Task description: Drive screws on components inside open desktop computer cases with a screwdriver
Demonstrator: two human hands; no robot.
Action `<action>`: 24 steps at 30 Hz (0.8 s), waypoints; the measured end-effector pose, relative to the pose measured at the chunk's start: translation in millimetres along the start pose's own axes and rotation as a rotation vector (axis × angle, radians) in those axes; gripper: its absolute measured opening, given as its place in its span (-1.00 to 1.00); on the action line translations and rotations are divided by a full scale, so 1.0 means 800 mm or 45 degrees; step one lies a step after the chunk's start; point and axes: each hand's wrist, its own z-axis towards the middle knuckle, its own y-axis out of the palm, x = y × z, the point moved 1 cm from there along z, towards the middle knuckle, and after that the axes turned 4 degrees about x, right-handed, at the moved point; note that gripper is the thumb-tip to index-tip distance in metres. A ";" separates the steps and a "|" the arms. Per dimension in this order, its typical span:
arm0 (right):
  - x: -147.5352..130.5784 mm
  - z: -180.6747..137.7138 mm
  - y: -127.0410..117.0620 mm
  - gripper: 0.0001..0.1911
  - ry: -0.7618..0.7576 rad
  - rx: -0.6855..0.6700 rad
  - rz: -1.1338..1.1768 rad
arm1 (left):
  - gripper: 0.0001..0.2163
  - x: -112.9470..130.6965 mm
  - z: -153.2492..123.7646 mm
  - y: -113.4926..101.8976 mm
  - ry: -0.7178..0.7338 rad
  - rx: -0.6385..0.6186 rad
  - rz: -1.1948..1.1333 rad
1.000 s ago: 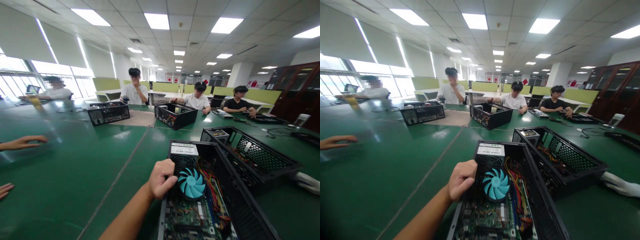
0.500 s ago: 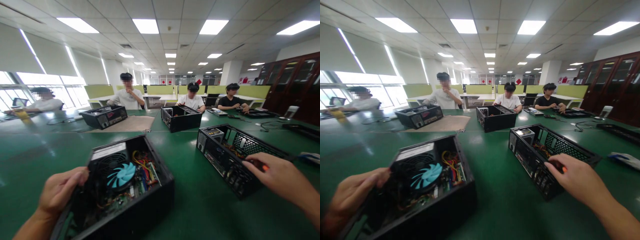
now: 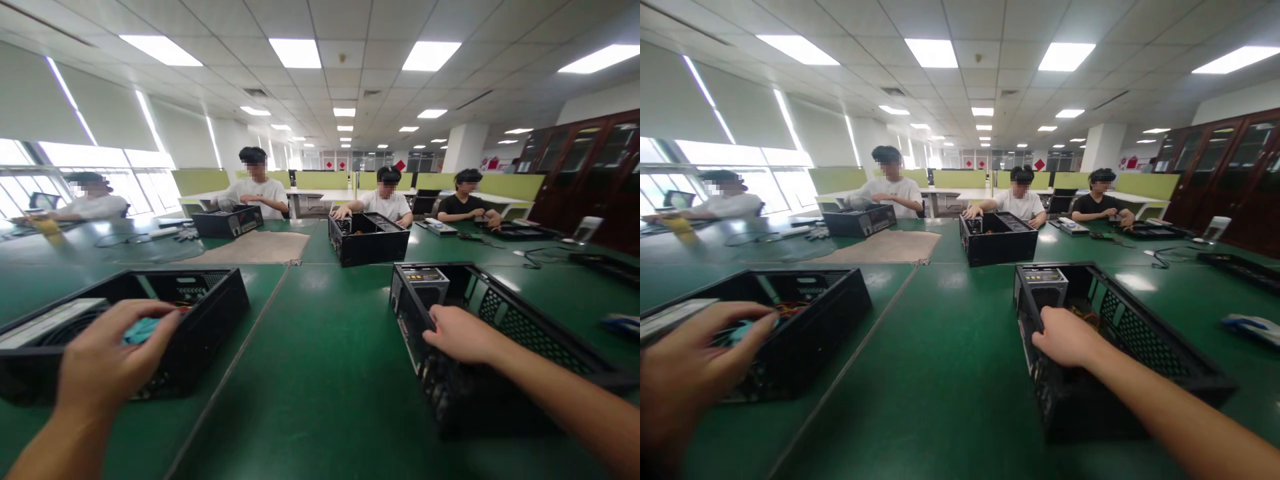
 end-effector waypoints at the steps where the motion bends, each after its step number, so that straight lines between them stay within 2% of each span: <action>1: -0.021 -0.009 0.007 -0.89 -0.029 -0.027 0.056 | -0.91 0.029 -0.001 0.014 0.116 -0.096 -0.145; 2: -0.043 -0.021 0.014 -0.90 -0.058 -0.050 0.109 | -0.92 0.057 -0.003 0.030 0.188 -0.154 -0.336; 5: -0.099 -0.065 0.023 -0.85 -0.129 -0.169 0.335 | -0.90 0.133 -0.016 0.081 0.304 -0.373 -0.599; 8: -0.127 -0.097 0.001 -0.70 -0.284 -0.446 0.535 | -0.88 0.189 -0.037 0.116 0.396 -0.572 -0.839; 9: -0.127 -0.101 -0.013 -0.66 -0.337 -0.489 0.535 | -0.88 0.204 -0.042 0.122 0.423 -0.624 -0.905; 11: -0.115 -0.097 -0.042 -0.58 -0.389 -0.411 0.467 | -0.91 0.229 -0.046 0.125 0.458 -0.753 -0.990; 14: -0.078 -0.076 -0.072 -0.61 -0.355 -0.206 0.484 | -0.95 0.263 -0.036 0.126 0.550 -1.136 -0.892; 17: -0.048 -0.061 -0.078 -0.69 -0.367 -0.180 0.642 | -0.68 0.295 -0.022 0.144 0.748 -1.504 -0.534; 20: -0.041 -0.063 -0.074 -0.57 -0.312 -0.061 0.548 | -0.44 0.318 -0.014 0.175 0.835 -1.637 -0.374; 22: -0.044 -0.071 -0.073 -0.71 -0.280 0.000 0.346 | -0.44 0.323 -0.010 0.192 0.813 -1.663 -0.377; 24: -0.048 -0.078 -0.073 -0.84 -0.324 -0.036 0.290 | -0.55 0.320 -0.003 0.200 0.749 -1.647 -0.432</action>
